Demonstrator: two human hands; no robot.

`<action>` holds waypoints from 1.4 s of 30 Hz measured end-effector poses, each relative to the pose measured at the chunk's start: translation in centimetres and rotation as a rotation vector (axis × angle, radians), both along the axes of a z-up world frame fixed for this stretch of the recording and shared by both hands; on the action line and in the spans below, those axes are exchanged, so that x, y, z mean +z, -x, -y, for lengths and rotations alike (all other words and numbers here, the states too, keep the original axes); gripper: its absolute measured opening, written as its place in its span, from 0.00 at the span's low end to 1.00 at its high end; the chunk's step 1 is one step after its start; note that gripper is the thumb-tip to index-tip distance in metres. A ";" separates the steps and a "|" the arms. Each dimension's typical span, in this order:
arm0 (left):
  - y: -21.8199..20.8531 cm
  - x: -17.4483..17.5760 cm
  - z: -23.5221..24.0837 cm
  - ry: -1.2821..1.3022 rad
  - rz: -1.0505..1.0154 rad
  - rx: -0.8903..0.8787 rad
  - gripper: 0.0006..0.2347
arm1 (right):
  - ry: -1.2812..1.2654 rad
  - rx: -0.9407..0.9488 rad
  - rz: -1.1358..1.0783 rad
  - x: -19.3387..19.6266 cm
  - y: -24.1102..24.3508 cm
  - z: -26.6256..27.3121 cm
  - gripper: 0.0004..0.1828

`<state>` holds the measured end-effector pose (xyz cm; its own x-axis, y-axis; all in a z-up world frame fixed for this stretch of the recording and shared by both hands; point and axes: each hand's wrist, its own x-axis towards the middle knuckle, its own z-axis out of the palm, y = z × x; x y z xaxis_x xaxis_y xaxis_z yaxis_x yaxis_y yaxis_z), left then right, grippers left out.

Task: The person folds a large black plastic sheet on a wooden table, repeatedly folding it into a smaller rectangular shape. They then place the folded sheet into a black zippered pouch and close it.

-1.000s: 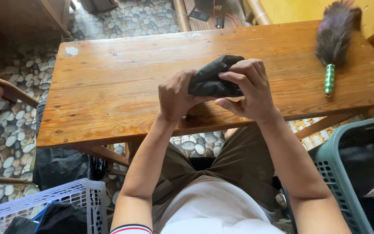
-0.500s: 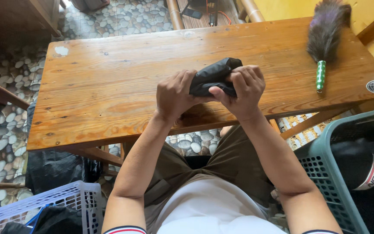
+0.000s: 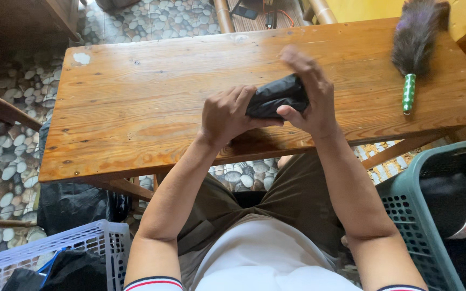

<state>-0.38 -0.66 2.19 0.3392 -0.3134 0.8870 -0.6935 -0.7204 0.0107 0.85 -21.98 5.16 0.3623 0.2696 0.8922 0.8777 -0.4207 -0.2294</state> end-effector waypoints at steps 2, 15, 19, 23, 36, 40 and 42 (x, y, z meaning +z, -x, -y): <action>-0.3 -0.1 0.1 0.032 -0.007 -0.021 0.31 | 0.040 0.058 -0.068 -1.1 -1.0 0.5 0.41; -0.4 -0.3 0.1 0.106 0.003 -0.009 0.28 | 0.030 -0.092 0.097 -2.3 -2.9 0.3 0.21; -0.5 -0.2 -0.1 0.127 -0.001 -0.008 0.28 | 0.024 -0.098 0.085 -1.6 -2.4 -0.2 0.22; -0.9 -0.5 -0.6 0.077 -0.074 -0.007 0.33 | -0.006 -0.100 0.077 -2.6 -3.3 0.4 0.21; -0.8 -3.3 -2.7 0.205 -0.249 0.045 0.33 | 0.011 -0.078 -0.047 -1.1 -3.7 -0.1 0.23; -1.2 -3.3 -2.6 0.279 -0.259 0.088 0.31 | 0.078 -0.016 -0.167 2.4 -2.4 -0.9 0.31; -1.2 -3.4 -2.6 0.307 -0.281 0.124 0.29 | -0.031 0.075 -0.210 3.0 -1.5 -1.2 0.31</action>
